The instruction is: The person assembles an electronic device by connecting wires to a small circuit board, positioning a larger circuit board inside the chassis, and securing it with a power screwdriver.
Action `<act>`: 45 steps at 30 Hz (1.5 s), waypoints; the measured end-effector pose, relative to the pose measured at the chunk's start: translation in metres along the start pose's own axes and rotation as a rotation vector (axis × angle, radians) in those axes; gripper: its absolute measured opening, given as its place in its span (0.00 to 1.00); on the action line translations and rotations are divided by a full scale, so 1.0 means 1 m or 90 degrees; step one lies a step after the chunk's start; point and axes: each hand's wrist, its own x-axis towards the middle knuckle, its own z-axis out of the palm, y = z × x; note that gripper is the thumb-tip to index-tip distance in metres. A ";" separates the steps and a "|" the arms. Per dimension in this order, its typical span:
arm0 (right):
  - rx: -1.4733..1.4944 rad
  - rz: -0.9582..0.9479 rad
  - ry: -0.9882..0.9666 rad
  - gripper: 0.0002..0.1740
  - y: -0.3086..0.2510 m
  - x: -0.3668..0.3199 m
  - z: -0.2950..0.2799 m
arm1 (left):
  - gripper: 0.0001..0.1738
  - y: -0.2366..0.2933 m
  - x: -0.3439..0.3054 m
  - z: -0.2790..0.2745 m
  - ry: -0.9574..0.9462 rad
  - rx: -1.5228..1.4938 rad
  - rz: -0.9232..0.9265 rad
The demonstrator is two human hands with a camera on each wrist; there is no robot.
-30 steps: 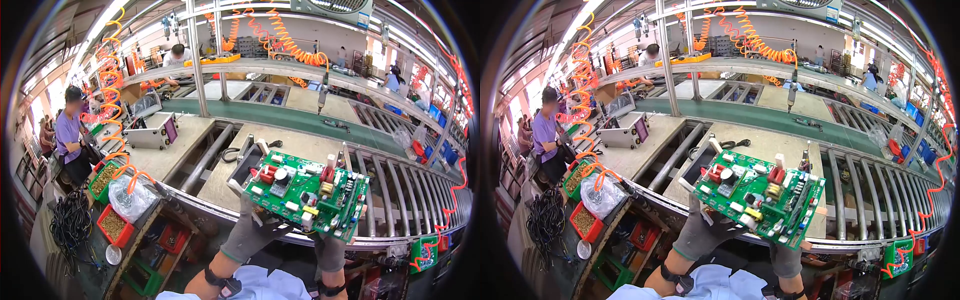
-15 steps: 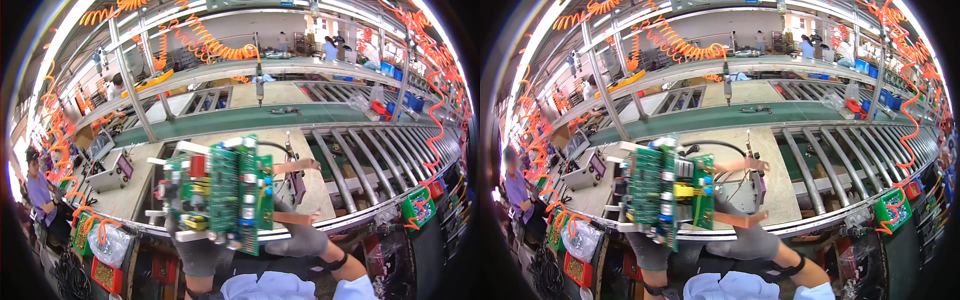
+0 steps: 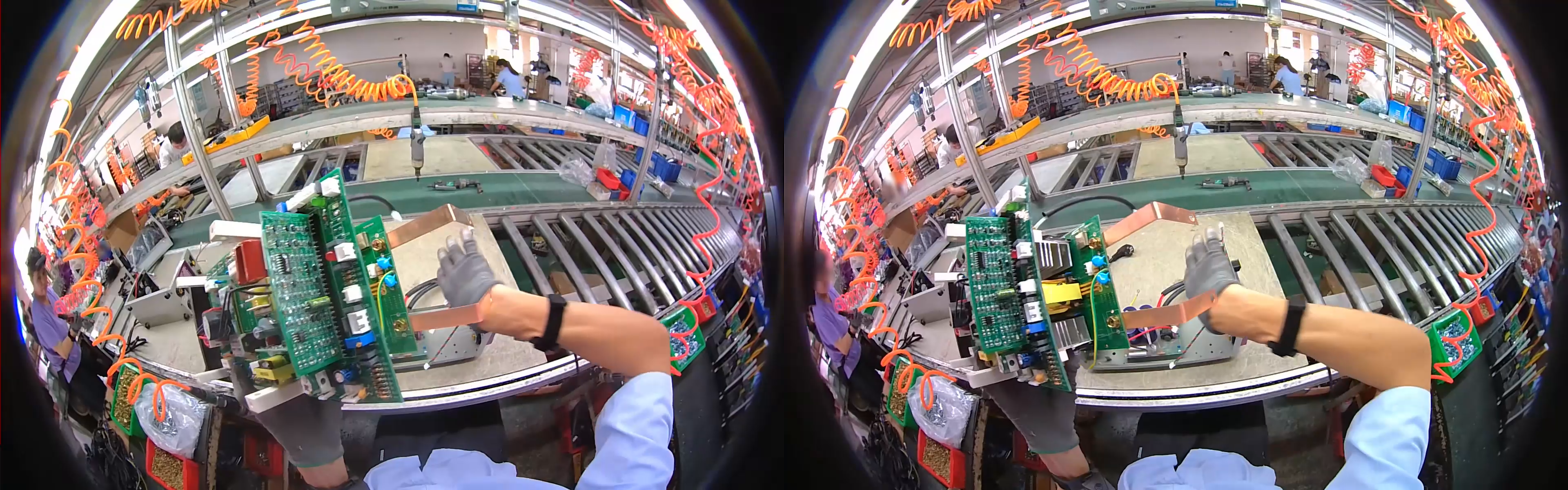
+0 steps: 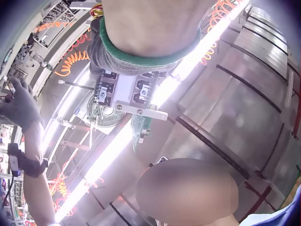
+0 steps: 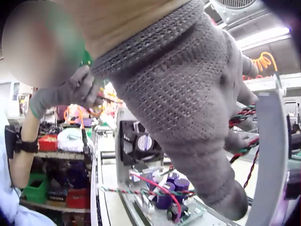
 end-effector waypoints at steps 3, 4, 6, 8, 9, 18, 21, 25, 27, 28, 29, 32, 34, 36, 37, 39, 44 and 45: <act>-0.067 -0.110 -0.073 0.21 -0.011 0.006 -0.001 | 0.56 0.008 0.002 0.010 0.098 -0.339 -0.203; -0.054 -0.133 -0.080 0.18 -0.009 0.005 -0.003 | 0.63 0.015 0.004 0.014 0.161 -0.467 -0.263; -0.011 -0.131 -0.071 0.14 0.000 0.008 -0.007 | 0.63 0.016 0.006 0.021 0.221 -0.547 -0.306; 0.088 -0.045 -0.040 0.13 0.015 0.016 -0.003 | 0.63 0.014 0.007 0.026 0.255 -0.593 -0.338; 0.146 0.013 -0.017 0.13 0.024 0.019 -0.006 | 0.62 0.014 0.005 0.028 0.254 -0.596 -0.360; 1.158 0.358 0.335 0.26 0.035 -0.028 0.074 | 0.39 0.011 0.017 0.056 0.053 -0.714 -0.501; 1.301 0.461 0.461 0.26 0.014 -0.020 0.089 | 0.40 0.002 0.016 0.070 0.092 -0.661 -0.517; 1.398 0.512 0.503 0.28 0.011 -0.020 0.100 | 0.43 -0.012 0.014 0.080 0.087 -0.583 -0.517; 1.429 0.525 0.509 0.29 0.009 -0.019 0.109 | 0.40 -0.016 0.012 0.078 0.009 -0.587 -0.504; 1.441 0.530 0.508 0.29 0.009 -0.020 0.112 | 0.40 -0.015 0.011 0.080 0.019 -0.572 -0.510; 1.452 0.537 0.508 0.30 0.010 -0.023 0.109 | 0.41 -0.013 0.011 0.084 0.027 -0.557 -0.517; 1.458 0.566 0.505 0.30 0.011 -0.027 0.103 | 0.41 -0.013 0.007 0.094 0.061 -0.516 -0.516; 1.460 0.585 0.511 0.30 0.012 -0.028 0.100 | 0.41 -0.016 0.005 0.101 0.073 -0.494 -0.521; 1.473 0.600 0.522 0.30 0.011 -0.026 0.097 | 0.41 -0.022 0.002 0.104 0.075 -0.471 -0.539; 1.467 0.596 0.527 0.30 0.010 -0.026 0.100 | 0.40 -0.020 0.000 0.107 0.082 -0.448 -0.558; 1.477 0.618 0.546 0.30 0.009 -0.022 0.104 | 0.42 -0.021 -0.003 0.115 0.086 -0.430 -0.559; 1.453 0.627 0.549 0.31 0.012 -0.024 0.107 | 0.44 -0.030 -0.009 0.126 0.085 -0.399 -0.581; 1.445 0.629 0.544 0.31 0.011 -0.024 0.112 | 0.44 -0.028 -0.009 0.128 0.078 -0.395 -0.582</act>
